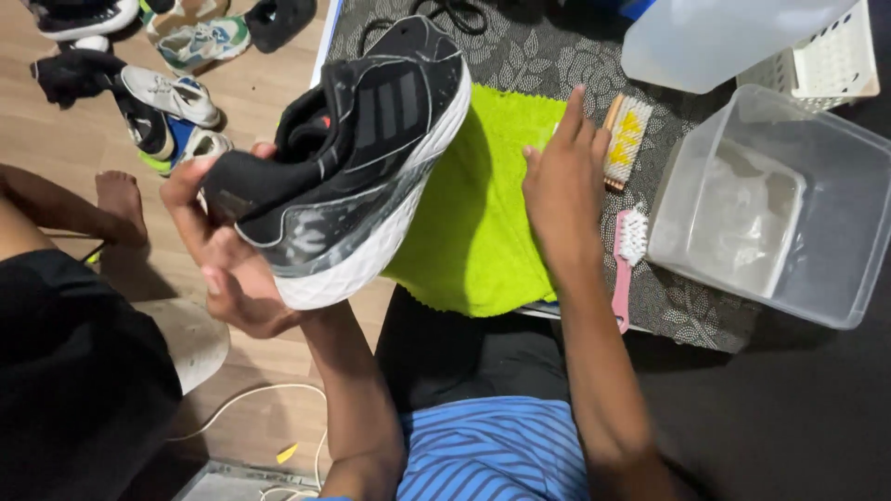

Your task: Cleaning and brushing the upper part of a black sneaker using a brush and cleaning solution.

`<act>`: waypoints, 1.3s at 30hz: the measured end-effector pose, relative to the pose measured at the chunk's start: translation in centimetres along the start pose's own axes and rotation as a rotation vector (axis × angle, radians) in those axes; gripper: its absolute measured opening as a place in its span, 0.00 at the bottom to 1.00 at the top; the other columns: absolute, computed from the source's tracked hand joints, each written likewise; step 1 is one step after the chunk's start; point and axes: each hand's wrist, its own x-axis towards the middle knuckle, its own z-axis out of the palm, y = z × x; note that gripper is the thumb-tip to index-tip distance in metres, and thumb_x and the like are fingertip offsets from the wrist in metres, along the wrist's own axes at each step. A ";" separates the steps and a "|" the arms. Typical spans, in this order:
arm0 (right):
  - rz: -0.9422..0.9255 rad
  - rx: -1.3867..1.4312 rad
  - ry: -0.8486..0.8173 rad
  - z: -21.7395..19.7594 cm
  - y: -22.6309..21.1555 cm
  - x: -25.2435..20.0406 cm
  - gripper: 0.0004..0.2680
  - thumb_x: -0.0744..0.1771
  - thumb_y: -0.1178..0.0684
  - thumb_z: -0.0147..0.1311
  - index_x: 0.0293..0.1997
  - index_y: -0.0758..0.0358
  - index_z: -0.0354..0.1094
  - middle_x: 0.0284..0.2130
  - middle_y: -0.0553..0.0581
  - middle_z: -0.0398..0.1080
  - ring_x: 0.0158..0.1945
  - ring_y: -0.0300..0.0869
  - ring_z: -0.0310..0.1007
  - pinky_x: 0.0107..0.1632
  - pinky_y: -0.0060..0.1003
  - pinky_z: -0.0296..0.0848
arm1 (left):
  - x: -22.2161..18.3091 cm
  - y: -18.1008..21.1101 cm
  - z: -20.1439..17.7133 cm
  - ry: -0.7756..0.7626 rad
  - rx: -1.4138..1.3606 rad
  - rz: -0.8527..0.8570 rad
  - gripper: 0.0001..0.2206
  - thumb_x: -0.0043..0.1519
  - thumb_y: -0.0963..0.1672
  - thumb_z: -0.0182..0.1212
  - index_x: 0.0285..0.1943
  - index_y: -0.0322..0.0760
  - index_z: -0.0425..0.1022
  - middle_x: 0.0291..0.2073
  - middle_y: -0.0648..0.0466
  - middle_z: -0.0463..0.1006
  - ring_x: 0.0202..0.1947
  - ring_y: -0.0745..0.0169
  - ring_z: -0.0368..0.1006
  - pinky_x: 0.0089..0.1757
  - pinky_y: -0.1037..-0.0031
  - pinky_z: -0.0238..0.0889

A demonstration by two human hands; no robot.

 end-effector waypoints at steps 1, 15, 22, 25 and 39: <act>-0.022 -0.100 0.060 1.5 0.9 1.3 0.28 0.69 0.52 0.60 0.73 0.75 0.44 0.58 0.72 0.60 0.64 0.62 0.57 0.63 0.52 0.62 | 0.2 -0.2 0.1 -0.006 -0.012 0.000 0.22 0.66 0.53 0.48 0.58 0.32 0.65 0.53 0.47 0.67 0.51 0.48 0.71 0.52 0.59 0.67; 0.088 1.358 0.131 -6.2 -0.7 -1.2 0.07 0.69 0.52 0.52 0.42 0.62 0.74 0.38 0.59 0.69 0.43 0.48 0.75 0.60 0.48 0.70 | -0.4 0.0 -0.9 0.003 -0.115 -0.057 0.22 0.65 0.52 0.51 0.59 0.34 0.65 0.44 0.48 0.67 0.46 0.53 0.66 0.59 0.56 0.63; -0.251 1.655 0.182 -3.1 -6.5 -4.2 0.21 0.75 0.43 0.38 0.75 0.70 0.51 0.75 0.63 0.52 0.80 0.48 0.52 0.84 0.45 0.53 | -0.9 1.1 -1.0 0.010 -0.154 -0.046 0.21 0.65 0.52 0.53 0.60 0.35 0.65 0.39 0.49 0.66 0.42 0.56 0.64 0.63 0.55 0.61; -0.191 1.117 0.250 -1.4 -8.8 -7.5 0.19 0.75 0.48 0.31 0.69 0.75 0.54 0.74 0.68 0.48 0.79 0.50 0.46 0.81 0.43 0.44 | -1.6 1.2 1.9 0.112 -0.300 -0.039 0.24 0.63 0.53 0.54 0.59 0.30 0.63 0.35 0.49 0.65 0.42 0.58 0.62 0.63 0.60 0.58; -0.452 0.866 0.083 -5.2 -10.8 -15.1 0.27 0.75 0.35 0.29 0.79 0.67 0.37 0.80 0.64 0.35 0.86 0.54 0.30 0.89 0.52 0.30 | -3.1 2.4 3.2 0.159 0.080 0.068 0.32 0.69 0.59 0.40 0.52 0.25 0.73 0.38 0.39 0.73 0.38 0.45 0.68 0.47 0.55 0.66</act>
